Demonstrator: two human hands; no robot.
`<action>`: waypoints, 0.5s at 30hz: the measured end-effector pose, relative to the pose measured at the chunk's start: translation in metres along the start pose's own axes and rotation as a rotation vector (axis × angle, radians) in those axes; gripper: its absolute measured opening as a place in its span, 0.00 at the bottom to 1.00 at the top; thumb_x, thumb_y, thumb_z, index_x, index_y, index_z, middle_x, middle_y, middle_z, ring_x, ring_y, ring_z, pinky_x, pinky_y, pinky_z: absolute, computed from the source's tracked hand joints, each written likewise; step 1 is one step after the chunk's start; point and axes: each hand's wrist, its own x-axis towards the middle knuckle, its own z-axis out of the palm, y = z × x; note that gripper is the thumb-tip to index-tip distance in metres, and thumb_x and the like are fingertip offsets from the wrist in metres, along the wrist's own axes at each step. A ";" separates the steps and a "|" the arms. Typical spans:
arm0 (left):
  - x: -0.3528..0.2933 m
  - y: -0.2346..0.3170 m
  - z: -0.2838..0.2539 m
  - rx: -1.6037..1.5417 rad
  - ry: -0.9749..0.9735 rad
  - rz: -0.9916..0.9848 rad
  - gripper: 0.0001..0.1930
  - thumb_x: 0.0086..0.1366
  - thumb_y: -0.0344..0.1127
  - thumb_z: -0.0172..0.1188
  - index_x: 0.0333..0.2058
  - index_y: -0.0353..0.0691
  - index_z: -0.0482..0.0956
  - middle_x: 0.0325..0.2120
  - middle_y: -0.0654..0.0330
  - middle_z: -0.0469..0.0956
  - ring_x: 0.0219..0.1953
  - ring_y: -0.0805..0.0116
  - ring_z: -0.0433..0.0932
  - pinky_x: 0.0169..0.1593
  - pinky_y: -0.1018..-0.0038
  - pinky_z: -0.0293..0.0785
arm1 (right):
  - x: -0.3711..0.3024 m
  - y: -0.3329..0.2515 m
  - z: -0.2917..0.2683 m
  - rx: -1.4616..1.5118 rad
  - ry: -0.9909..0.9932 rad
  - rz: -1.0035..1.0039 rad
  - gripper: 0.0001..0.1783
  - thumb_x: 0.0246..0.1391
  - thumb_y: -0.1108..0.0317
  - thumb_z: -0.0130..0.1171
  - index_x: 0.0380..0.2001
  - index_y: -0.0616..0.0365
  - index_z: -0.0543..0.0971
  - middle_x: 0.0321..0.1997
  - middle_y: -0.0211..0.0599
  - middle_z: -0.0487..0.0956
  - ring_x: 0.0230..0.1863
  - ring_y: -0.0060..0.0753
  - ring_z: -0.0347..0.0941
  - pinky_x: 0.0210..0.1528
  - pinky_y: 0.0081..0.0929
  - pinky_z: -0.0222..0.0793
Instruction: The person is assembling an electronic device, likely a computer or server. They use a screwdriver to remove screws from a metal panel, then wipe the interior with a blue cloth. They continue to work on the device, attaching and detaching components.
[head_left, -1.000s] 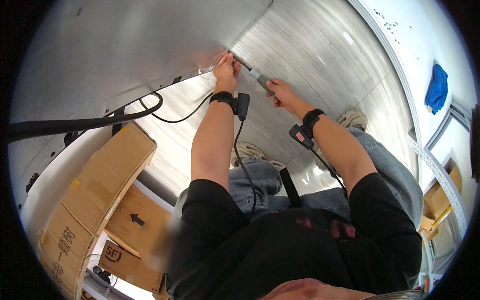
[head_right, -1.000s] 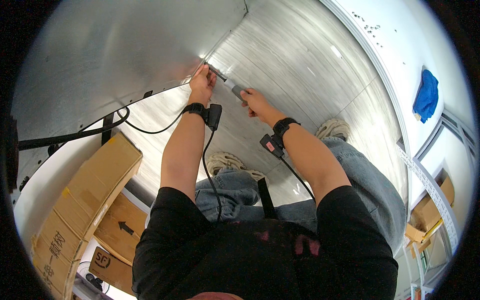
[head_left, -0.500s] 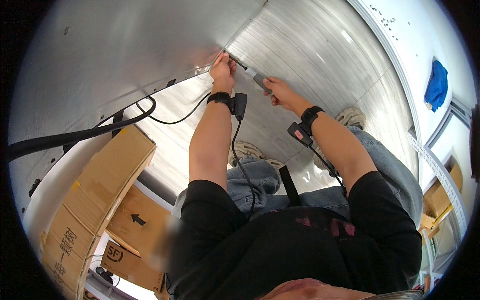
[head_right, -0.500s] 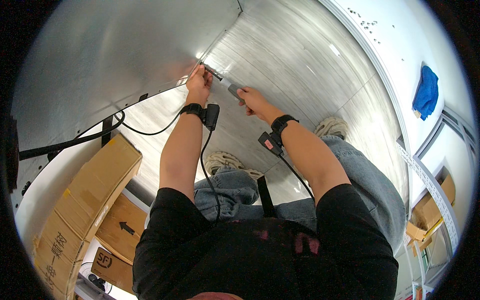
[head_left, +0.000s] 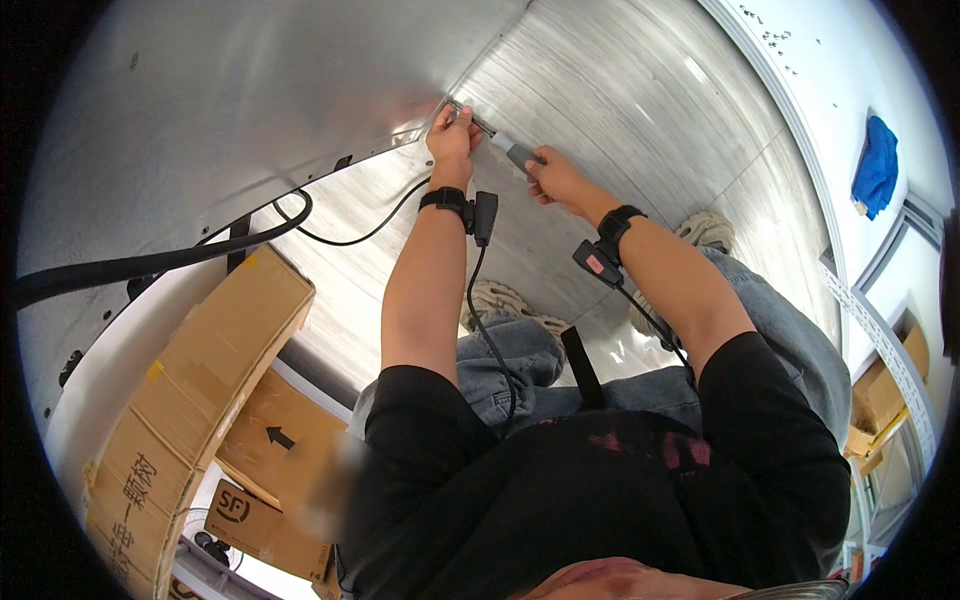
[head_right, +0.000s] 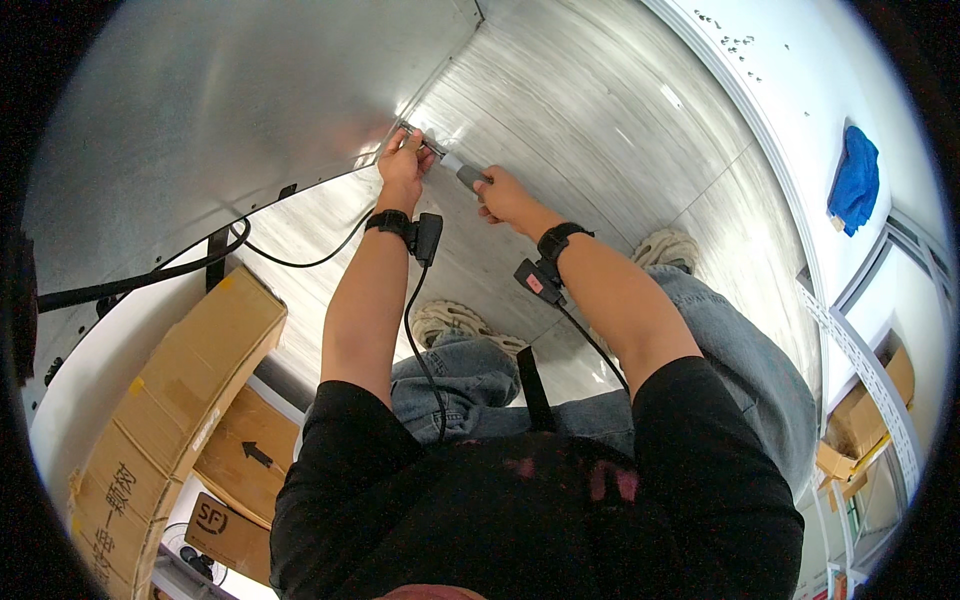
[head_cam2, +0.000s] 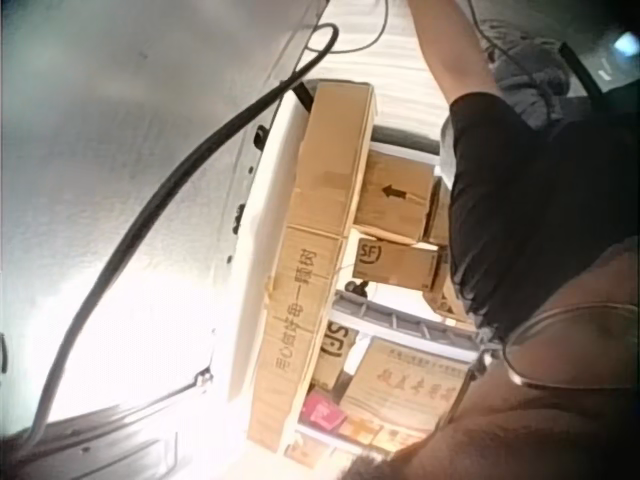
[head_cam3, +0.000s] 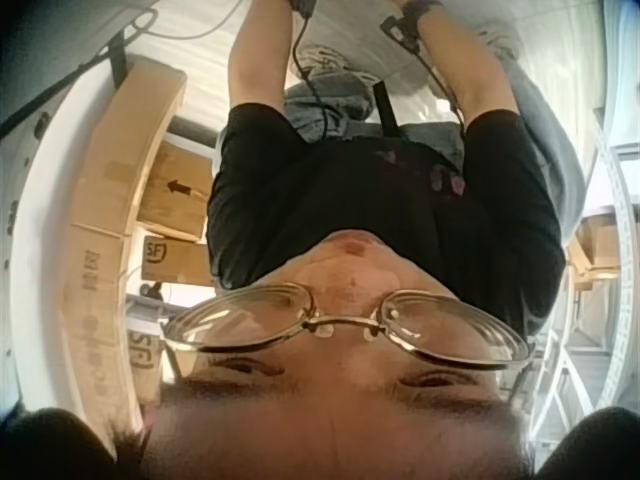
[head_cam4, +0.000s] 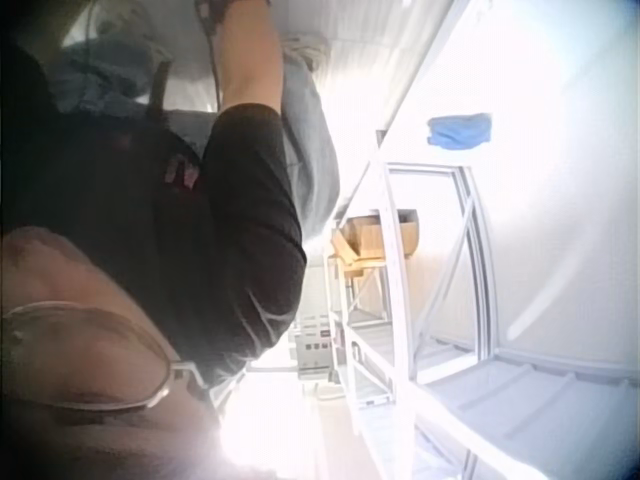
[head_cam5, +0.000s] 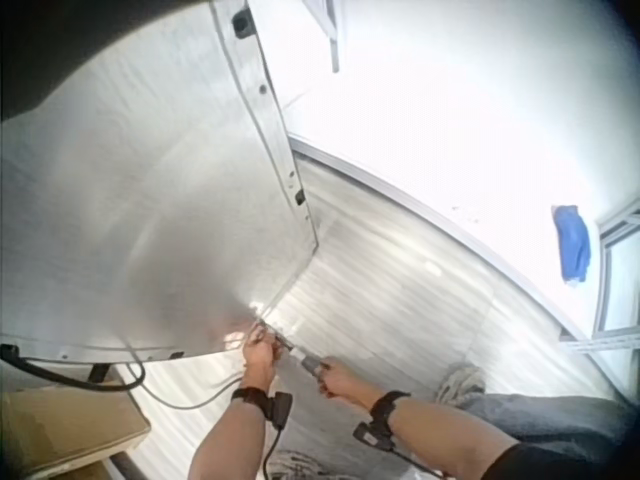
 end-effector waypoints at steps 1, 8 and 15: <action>-0.001 0.000 0.000 0.005 0.003 -0.003 0.14 0.57 0.32 0.64 0.41 0.41 0.73 0.25 0.62 0.76 0.22 0.73 0.74 0.25 0.76 0.74 | -0.002 -0.001 0.004 -0.052 0.022 -0.037 0.18 0.57 0.63 0.53 0.46 0.60 0.64 0.36 0.40 0.70 0.33 0.29 0.70 0.31 0.32 0.68; -0.016 0.005 0.008 0.121 0.017 -0.071 0.08 0.57 0.30 0.64 0.32 0.36 0.74 0.24 0.61 0.76 0.21 0.73 0.73 0.25 0.75 0.76 | 0.020 0.026 0.012 -0.552 0.402 -0.550 0.26 0.48 0.66 0.63 0.46 0.63 0.63 0.38 0.45 0.71 0.30 0.38 0.72 0.27 0.31 0.69; -0.007 0.006 0.008 0.176 -0.002 -0.076 0.05 0.60 0.29 0.59 0.32 0.35 0.73 0.24 0.59 0.76 0.19 0.73 0.73 0.25 0.77 0.76 | 0.004 -0.008 -0.016 0.261 -0.179 0.073 0.24 0.52 0.67 0.59 0.50 0.62 0.63 0.39 0.42 0.71 0.31 0.34 0.72 0.28 0.31 0.74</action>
